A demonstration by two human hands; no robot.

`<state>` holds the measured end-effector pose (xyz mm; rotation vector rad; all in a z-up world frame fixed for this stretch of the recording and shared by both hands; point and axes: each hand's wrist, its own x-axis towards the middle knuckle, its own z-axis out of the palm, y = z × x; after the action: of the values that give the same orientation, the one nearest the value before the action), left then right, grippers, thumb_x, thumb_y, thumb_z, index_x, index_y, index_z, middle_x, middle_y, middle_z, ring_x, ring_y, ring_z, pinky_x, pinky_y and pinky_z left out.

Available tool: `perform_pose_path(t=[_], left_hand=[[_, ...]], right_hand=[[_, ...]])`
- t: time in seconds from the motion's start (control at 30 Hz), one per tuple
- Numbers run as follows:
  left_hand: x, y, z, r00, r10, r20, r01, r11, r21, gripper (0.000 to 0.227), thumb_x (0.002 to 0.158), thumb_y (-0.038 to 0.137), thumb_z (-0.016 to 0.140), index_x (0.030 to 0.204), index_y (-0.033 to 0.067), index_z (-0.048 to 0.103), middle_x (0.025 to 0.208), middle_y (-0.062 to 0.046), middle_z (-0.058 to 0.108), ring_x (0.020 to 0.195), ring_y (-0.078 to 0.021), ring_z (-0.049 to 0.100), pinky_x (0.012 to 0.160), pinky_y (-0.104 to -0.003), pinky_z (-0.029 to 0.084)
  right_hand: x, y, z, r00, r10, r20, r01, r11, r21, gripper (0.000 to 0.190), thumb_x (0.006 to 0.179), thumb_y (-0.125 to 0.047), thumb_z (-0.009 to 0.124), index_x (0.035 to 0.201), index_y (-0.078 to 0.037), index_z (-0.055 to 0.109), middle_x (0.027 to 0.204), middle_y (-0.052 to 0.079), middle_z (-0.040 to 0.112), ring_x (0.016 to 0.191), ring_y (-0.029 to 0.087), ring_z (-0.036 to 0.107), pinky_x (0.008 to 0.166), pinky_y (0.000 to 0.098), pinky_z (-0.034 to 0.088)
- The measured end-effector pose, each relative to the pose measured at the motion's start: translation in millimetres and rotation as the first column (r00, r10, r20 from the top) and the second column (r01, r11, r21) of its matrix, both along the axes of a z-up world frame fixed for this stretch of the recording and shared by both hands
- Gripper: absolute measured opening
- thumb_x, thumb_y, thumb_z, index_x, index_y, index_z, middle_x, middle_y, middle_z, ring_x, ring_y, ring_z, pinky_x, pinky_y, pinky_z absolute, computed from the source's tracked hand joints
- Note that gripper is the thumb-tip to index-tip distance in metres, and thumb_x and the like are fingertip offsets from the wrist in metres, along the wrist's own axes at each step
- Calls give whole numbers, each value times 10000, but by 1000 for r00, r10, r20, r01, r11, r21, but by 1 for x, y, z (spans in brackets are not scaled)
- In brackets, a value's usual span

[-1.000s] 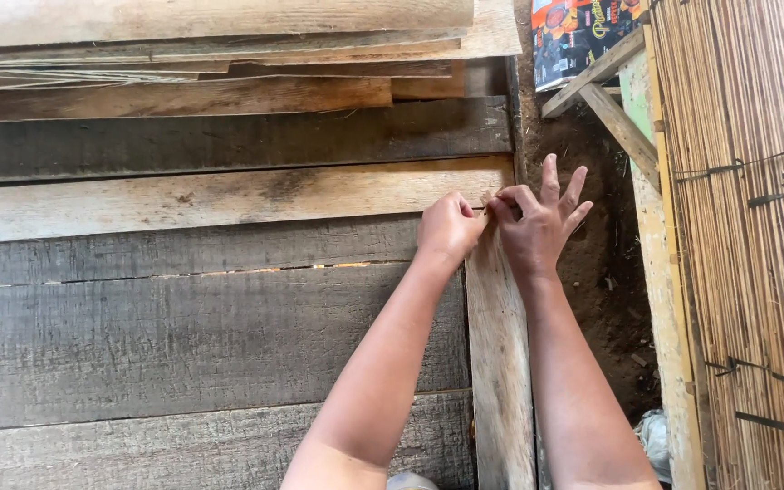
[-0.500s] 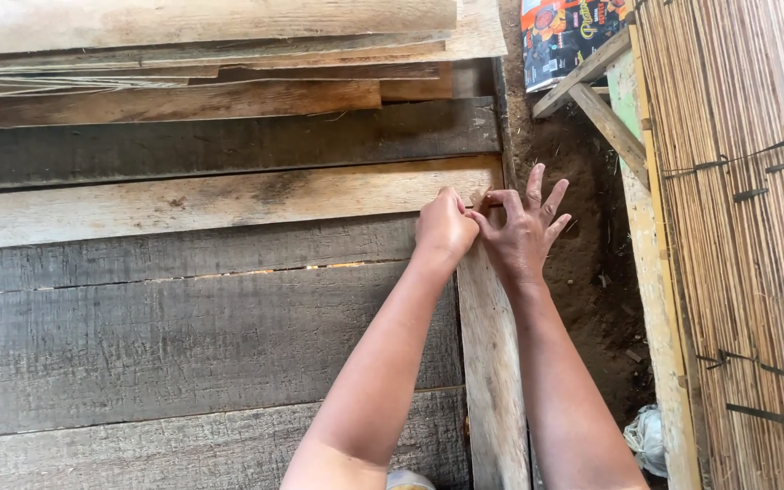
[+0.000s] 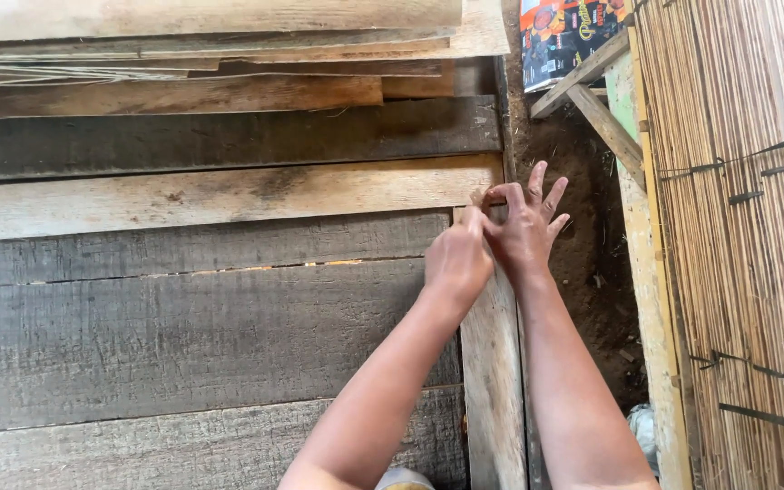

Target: The person scrapes a wooden plank with a small stick, rubs the plank with a brown substance from a container, and places the plank on a wooden surface. The person then picks up a utility knife and trims the edges of another wooden plank before placing it on the surface.

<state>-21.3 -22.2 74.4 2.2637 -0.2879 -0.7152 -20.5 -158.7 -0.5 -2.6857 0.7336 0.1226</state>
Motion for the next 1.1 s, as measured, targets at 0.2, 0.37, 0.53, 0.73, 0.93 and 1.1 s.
perform_pose_path(t=[0.2, 0.37, 0.53, 0.73, 0.93, 1.1], left_hand=[[-20, 40, -50, 882, 6, 471, -118, 971, 208, 428, 1016, 268, 504, 1440, 233, 552, 958, -51, 687, 946, -225, 628, 761, -389, 599], [-8, 42, -78, 814, -1, 580, -167, 958, 235, 688, 861, 588, 679, 1443, 238, 573, 935, -79, 623, 961, -301, 586, 706, -472, 586], [-4, 46, -59, 860, 28, 509, -146, 971, 192, 644, 899, 561, 672, 1453, 250, 563, 921, -44, 625, 915, -226, 583, 727, -421, 585], [2, 50, -65, 760, 29, 649, -234, 944, 232, 666, 710, 506, 832, 1296, 245, 652, 955, -57, 597, 924, -293, 567, 638, -499, 523], [-3, 41, -67, 888, 42, 459, -146, 970, 193, 761, 836, 509, 794, 1459, 175, 515, 1087, -127, 700, 973, -312, 617, 694, -502, 552], [-6, 42, -75, 778, 61, 626, -209, 964, 166, 697, 803, 509, 791, 1409, 217, 606, 955, -88, 628, 914, -307, 566, 646, -486, 499]], right_hand=[[-14, 18, 29, 993, 52, 107, -63, 993, 99, 541, 800, -519, 819, 1246, -299, 607, 1747, 88, 35, 1566, 438, -29, 1198, 762, 127], [3, 5, 32, 874, -111, 472, -79, 928, 363, 157, 958, -303, 700, 1110, -269, 683, 1650, 184, 332, 1580, 304, 141, 1283, 492, -26], [71, 17, 48, 839, 51, 542, -85, 996, 38, 479, 1136, -389, 464, 1594, -254, 425, 1703, 153, 87, 1541, 317, -80, 1252, 613, -31], [103, 34, -19, 862, 444, 244, -375, 883, -283, 671, 1146, -607, 155, 1720, -288, 18, 1738, 102, -156, 1611, 302, -170, 1297, 579, -103], [105, 18, 10, 762, 368, 533, -357, 925, -129, 582, 1235, -604, 84, 1769, -418, -57, 1774, -88, -275, 1678, 218, -264, 1422, 666, -101], [130, -1, -41, 810, 518, 277, -368, 815, -447, 563, 1272, -519, 102, 1762, -363, -127, 1713, 47, -349, 1619, 263, -288, 1321, 549, -213]])
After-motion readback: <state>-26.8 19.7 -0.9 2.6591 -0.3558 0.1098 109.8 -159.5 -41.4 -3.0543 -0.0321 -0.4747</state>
